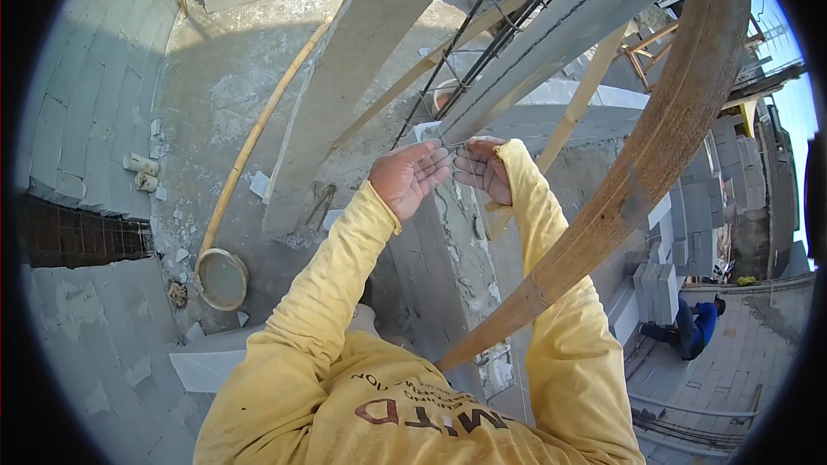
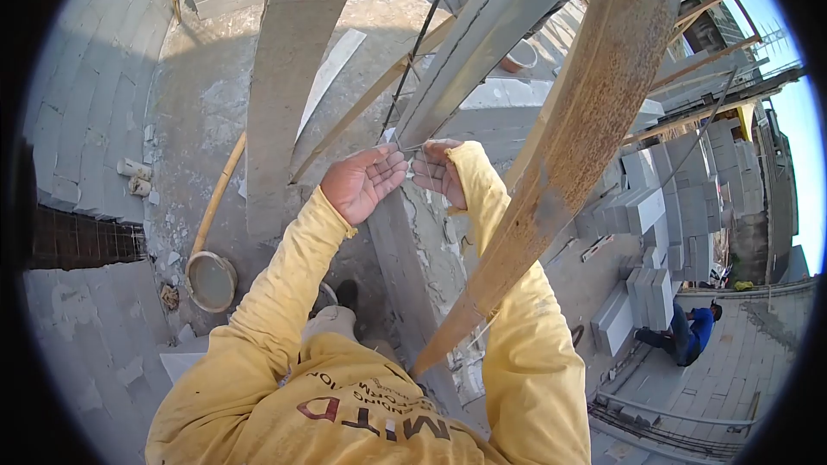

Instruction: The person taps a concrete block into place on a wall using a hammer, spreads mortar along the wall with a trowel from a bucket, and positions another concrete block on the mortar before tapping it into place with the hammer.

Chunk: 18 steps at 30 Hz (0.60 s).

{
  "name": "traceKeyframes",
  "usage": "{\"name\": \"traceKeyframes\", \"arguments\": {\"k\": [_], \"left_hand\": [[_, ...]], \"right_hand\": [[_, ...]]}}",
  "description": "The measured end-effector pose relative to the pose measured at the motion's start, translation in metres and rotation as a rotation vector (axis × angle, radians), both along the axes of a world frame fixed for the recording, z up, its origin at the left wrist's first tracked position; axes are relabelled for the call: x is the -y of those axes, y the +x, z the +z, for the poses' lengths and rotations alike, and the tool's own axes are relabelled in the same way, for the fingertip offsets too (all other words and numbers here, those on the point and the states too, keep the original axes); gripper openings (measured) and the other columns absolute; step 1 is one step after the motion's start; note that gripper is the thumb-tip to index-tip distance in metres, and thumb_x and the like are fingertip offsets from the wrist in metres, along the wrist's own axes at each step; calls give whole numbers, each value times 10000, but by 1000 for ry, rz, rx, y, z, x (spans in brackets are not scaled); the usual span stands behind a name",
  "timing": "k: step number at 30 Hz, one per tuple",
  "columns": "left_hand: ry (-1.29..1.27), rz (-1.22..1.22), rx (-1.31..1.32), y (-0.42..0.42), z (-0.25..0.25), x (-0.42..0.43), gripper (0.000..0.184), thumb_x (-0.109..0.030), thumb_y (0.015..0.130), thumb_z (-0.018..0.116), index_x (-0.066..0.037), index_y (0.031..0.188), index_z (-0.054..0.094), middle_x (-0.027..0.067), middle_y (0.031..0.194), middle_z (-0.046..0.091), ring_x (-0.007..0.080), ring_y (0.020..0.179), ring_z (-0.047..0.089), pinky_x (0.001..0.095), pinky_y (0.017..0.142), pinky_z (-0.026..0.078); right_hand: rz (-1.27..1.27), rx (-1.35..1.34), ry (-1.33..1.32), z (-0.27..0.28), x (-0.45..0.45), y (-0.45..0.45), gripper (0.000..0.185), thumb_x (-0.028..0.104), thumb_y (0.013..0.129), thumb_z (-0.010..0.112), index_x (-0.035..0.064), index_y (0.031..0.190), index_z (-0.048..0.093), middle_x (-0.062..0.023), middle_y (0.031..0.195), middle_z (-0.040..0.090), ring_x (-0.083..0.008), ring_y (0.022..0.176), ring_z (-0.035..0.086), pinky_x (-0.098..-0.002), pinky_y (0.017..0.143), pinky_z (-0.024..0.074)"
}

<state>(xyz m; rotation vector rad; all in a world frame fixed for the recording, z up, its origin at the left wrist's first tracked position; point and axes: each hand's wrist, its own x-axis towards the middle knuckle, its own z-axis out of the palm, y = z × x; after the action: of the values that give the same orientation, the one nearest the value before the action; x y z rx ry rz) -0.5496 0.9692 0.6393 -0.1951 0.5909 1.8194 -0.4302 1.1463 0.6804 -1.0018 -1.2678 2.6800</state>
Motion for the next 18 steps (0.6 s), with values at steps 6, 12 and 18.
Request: {"name": "traceKeyframes", "arguments": {"k": [6,12,18], "left_hand": [[3,-13,61,-2,5,-3,315,-118,938,643,34,1197,547,140,1111,626,249,1052,631,393,960,540],[-6,-30,132,-4,8,-6,300,-94,930,647,23,1186,542,140,1096,619,252,1040,627,391,950,544],[41,-33,199,-5,13,-7,296,-80,930,644,18,1189,539,137,1108,611,252,1041,623,378,948,546]], "right_hand": [[-50,59,-65,0,-9,-9,86,107,950,553,27,977,571,-90,844,660,-218,736,680,-458,818,585],[30,97,-184,7,-27,-16,62,92,956,529,31,966,527,-76,794,634,-199,688,656,-470,797,598],[76,70,-198,12,-28,-19,81,116,949,537,37,942,525,-74,769,614,-197,668,639,-488,795,601]]}}
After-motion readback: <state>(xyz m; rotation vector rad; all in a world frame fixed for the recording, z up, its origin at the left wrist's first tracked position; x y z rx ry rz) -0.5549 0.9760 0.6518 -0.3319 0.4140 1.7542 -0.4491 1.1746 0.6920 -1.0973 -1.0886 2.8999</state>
